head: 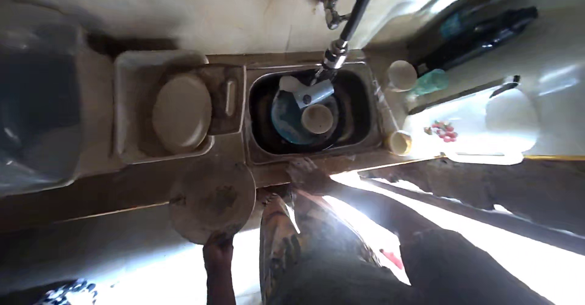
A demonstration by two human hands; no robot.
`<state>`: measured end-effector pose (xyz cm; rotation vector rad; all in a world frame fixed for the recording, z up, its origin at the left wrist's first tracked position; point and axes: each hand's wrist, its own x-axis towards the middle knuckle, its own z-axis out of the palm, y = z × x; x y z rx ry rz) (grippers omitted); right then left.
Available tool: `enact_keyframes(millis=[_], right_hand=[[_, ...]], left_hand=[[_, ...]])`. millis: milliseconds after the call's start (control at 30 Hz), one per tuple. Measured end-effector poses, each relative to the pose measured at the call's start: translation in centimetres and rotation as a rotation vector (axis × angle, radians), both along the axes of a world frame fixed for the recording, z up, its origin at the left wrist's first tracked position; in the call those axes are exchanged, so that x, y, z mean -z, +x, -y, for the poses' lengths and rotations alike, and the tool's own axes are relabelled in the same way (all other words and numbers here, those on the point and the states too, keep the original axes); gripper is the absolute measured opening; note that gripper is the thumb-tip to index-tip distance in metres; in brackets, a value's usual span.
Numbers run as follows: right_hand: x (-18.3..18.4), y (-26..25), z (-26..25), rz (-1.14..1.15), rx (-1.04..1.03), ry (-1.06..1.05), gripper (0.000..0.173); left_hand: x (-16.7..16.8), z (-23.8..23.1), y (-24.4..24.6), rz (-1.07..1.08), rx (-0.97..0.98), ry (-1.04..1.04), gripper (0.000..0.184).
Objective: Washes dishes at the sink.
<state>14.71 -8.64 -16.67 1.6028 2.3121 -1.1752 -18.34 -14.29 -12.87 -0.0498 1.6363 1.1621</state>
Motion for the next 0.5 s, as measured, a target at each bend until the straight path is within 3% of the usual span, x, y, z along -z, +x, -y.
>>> enact_keyframes(millis=[67,233,367,433,500], right_hand=[[1.5,3.4,1.0,0.018,0.05,0.032,0.058],[0.7,1.5,1.0,0.039,0.261,0.115,0.062],[-0.1,8.4,0.6,-0.024,0.04,0.086,0.051],[0.4,12.2,0.4,-0.022,0.018,0.103,0.049],[0.5,14.0,0.1,-0.036,0.072,0.154,0.042]], left_hand=[[0.9,-0.9,2.1,0.043,-0.006,0.012,0.024],[3.5,-2.0,7.8,0.068,-0.048,0.035,0.017],[4.3,-3.1,10.7,0.113,-0.029,0.009,0.02],[3.1,-3.4,11.8,0.22,0.093,-0.031,0.033],[1.1,-2.8,13.0,0.26,0.353,-0.113,0.043]])
